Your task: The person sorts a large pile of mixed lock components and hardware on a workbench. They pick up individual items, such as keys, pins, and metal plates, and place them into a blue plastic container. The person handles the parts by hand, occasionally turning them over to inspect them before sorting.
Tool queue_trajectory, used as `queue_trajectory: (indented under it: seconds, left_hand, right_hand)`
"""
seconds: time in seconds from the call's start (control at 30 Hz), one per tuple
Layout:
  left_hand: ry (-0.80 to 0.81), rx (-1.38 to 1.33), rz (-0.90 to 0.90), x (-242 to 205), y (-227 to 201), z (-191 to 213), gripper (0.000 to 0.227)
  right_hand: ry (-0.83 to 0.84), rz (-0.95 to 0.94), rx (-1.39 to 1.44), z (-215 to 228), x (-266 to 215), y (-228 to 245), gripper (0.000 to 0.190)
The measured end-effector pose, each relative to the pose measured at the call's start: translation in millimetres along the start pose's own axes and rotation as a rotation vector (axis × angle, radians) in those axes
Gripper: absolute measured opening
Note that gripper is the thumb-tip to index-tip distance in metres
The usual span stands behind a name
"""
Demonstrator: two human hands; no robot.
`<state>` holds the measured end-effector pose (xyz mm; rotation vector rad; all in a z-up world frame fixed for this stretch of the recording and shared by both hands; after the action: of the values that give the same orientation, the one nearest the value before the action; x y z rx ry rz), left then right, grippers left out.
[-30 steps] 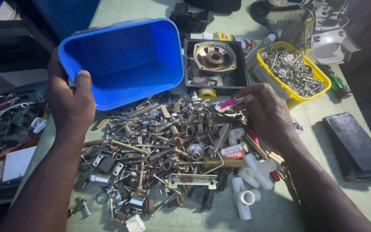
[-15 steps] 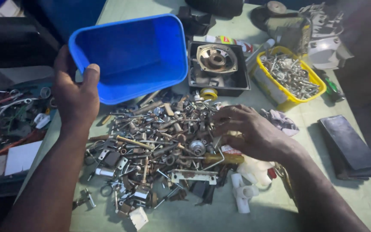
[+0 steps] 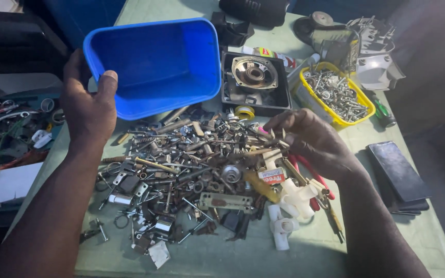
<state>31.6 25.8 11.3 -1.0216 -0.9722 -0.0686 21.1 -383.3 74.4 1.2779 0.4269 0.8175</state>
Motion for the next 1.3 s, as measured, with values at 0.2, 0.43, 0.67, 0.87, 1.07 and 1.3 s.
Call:
queue_trajectory:
  seconds: [0.2, 0.43, 0.67, 0.87, 1.07, 1.3]
  left_hand:
    - [0.008, 0.027, 0.013, -1.0, 3.7, -1.8, 0.053]
    - [0.018, 0.030, -0.003, -0.1, -1.4, -0.7, 0.050]
    - [0.103, 0.109, 0.110, -3.8, -9.6, -7.7, 0.055]
    - [0.077, 0.393, -0.140, -5.1, -10.0, -6.6, 0.068]
    - [0.031, 0.178, -0.337, -3.6, -31.7, 4.7, 0.052]
    - [0.081, 0.190, -0.442, -3.7, -27.1, -6.0, 0.055]
  right_hand:
    - [-0.212, -0.310, 0.090, 14.9, -6.4, -45.0, 0.016]
    - [-0.394, -0.437, 0.082, 27.3, -4.8, -56.0, 0.034]
    - [-0.559, -0.630, -0.060, 17.9, 3.4, -34.3, 0.053]
    - [-0.609, -0.612, -0.094, 18.8, 1.4, -36.3, 0.058]
    - [-0.439, -0.301, 0.543, 22.8, 2.2, -55.4, 0.061]
    - [-0.196, -0.213, 0.883, 16.5, 3.6, -55.4, 0.071]
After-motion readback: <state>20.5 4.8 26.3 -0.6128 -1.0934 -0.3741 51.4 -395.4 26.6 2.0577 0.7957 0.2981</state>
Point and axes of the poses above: each hand's wrist, its own x-axis towards the middle knuckle, its own z-axis out of the back of the hand, y = z × x, the point moved 4 cm from there along x, towards the middle knuckle, and after that the axes turned 11 degrees about -z, right-handed, at the moved point
